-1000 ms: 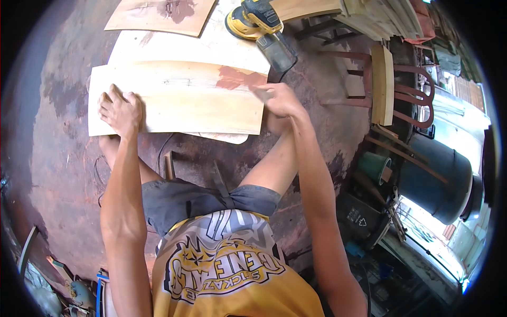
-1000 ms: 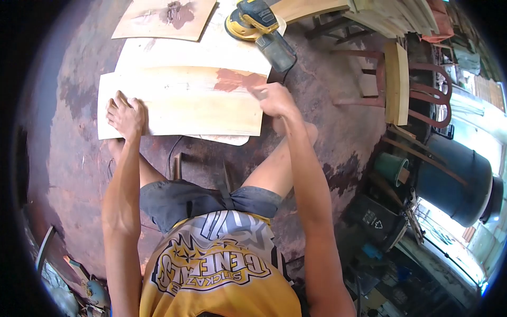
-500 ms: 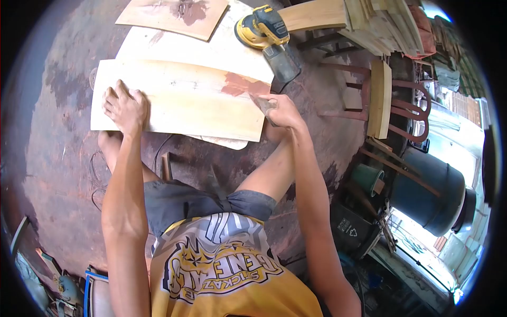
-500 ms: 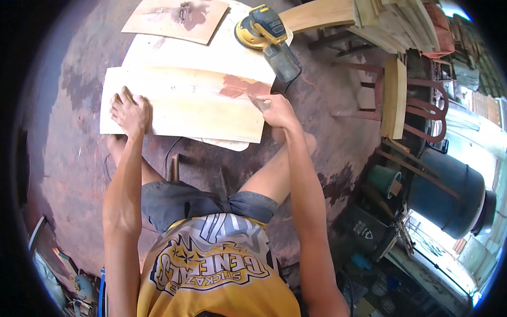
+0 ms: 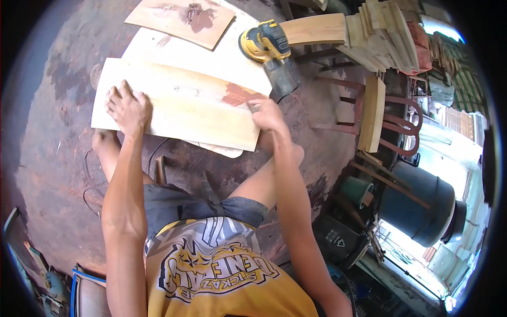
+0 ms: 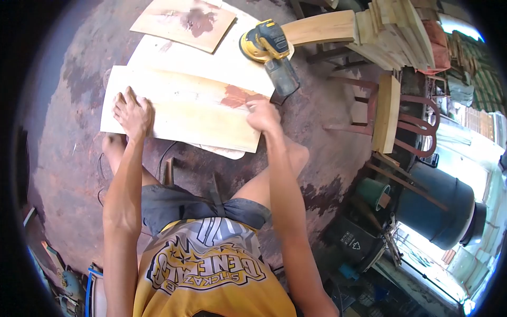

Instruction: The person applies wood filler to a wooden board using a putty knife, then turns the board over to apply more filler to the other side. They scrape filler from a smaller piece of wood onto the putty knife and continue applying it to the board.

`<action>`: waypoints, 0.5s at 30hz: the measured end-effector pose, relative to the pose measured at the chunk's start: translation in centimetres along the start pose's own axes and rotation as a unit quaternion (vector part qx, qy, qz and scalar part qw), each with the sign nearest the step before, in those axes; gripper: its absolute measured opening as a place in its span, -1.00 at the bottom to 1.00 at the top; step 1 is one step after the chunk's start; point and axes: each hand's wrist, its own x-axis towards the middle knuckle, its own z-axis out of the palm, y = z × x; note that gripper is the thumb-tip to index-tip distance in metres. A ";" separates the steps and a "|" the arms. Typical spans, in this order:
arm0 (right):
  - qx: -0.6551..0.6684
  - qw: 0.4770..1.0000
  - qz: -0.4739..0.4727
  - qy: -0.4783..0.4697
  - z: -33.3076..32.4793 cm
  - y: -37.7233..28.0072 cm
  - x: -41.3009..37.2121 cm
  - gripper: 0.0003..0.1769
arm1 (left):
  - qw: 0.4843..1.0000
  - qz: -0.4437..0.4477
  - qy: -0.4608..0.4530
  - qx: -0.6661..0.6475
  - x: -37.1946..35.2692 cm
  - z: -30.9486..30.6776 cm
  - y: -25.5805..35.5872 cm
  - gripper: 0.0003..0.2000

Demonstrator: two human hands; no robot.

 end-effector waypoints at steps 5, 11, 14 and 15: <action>0.114 0.992 0.040 0.031 -2.6 1.0 0.3 -0.58 | 1.000 0.000 0.016 -0.001 0.4 0.1 0.2 -0.46; 0.236 0.960 0.149 0.016 -4.0 0.6 1.4 -0.57 | 0.999 0.009 0.031 -0.011 0.2 -0.1 0.2 -0.48; 0.190 0.980 0.061 0.019 -0.9 2.0 2.5 -0.51 | 1.000 0.007 0.030 -0.008 0.2 -0.2 0.3 -0.49; 0.191 0.980 0.062 0.017 -0.6 1.3 2.4 -0.51 | 0.999 0.010 0.036 -0.002 0.3 -0.2 0.2 -0.49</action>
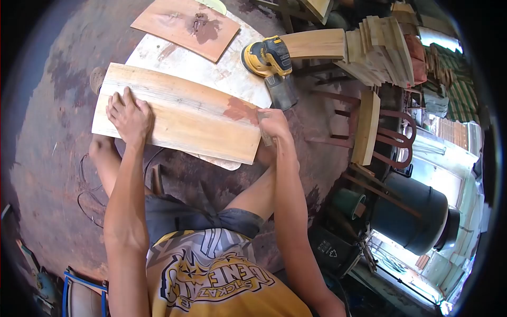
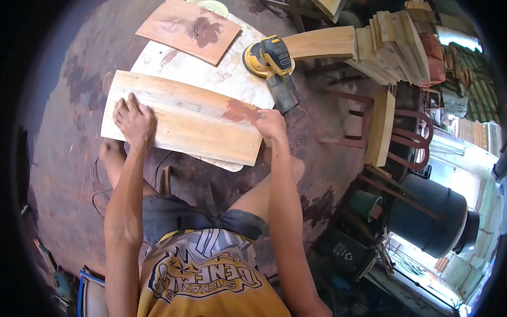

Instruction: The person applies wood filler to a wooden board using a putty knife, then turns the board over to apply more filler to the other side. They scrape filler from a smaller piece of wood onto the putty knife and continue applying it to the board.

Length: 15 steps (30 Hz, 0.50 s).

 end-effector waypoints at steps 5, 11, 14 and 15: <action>-0.199 0.980 -0.026 0.010 2.2 -4.1 -3.9 -0.43 | 1.000 0.006 0.007 0.004 -0.2 0.1 0.0 -0.49; 0.043 0.998 0.018 0.039 -1.7 -0.5 -1.7 -0.57 | 1.000 0.002 -0.002 -0.004 0.0 0.2 -0.1 -0.47; 0.088 0.993 0.067 0.040 -4.2 -1.0 -1.8 -0.54 | 1.000 0.003 -0.002 -0.011 -0.3 0.2 0.0 -0.47; 0.092 0.990 0.100 0.036 -4.5 -1.4 -1.5 -0.52 | 1.000 0.003 -0.002 -0.008 -0.2 0.1 0.0 -0.47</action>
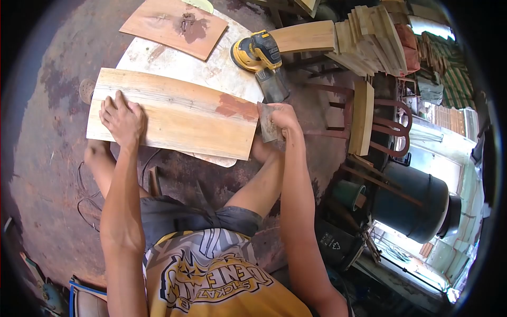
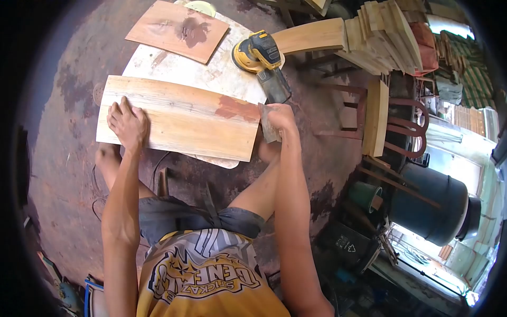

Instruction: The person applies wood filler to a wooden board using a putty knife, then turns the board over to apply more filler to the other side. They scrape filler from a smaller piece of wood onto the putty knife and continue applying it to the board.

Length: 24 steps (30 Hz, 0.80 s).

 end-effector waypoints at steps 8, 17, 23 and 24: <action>-0.066 0.995 -0.070 -0.028 5.3 0.8 2.3 -0.56 | 1.000 0.004 -0.003 0.010 0.3 -0.2 0.0 -0.50; -0.213 0.971 -0.108 -0.008 6.3 -1.6 -0.8 -0.67 | 1.000 0.005 0.006 0.014 0.2 0.3 -0.4 -0.49; -0.099 0.993 -0.057 0.023 2.2 0.0 0.9 -0.54 | 1.000 0.002 0.004 0.015 0.3 0.3 -0.3 -0.50; -0.100 0.993 -0.058 0.022 2.5 -0.2 0.9 -0.54 | 1.000 0.003 0.004 0.015 0.2 0.3 -0.3 -0.50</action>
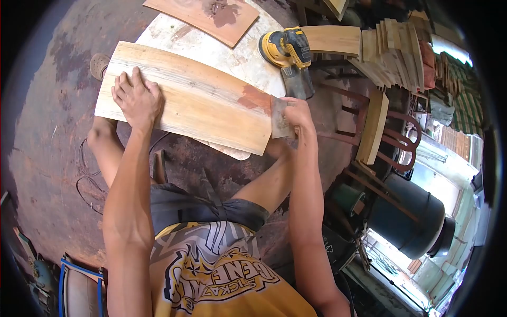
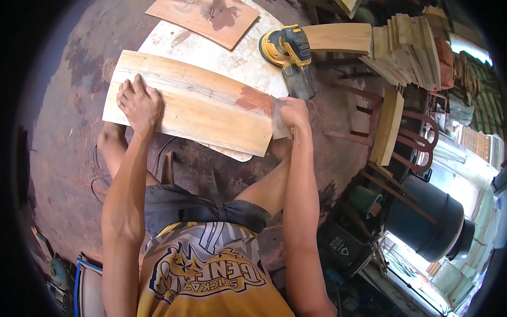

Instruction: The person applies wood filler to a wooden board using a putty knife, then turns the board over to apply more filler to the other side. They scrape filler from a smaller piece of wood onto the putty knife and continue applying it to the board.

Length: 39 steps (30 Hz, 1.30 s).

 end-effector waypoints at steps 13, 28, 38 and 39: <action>0.064 0.994 -0.082 -0.025 1.1 -2.9 -6.7 -0.59 | 1.000 0.011 -0.022 0.008 -0.4 0.3 -0.4 -0.47; -0.248 0.967 -0.007 0.050 1.4 -1.7 -3.4 -0.54 | 1.000 0.017 0.002 0.013 -0.4 1.0 -0.7 -0.47; -0.109 0.991 -0.043 0.068 -1.0 0.6 -3.1 -0.58 | 1.000 0.006 -0.022 -0.002 -0.2 0.6 -0.5 -0.46; -0.111 0.991 -0.042 0.066 -1.1 1.0 -2.2 -0.58 | 1.000 0.004 -0.022 -0.002 -0.2 0.7 -0.4 -0.45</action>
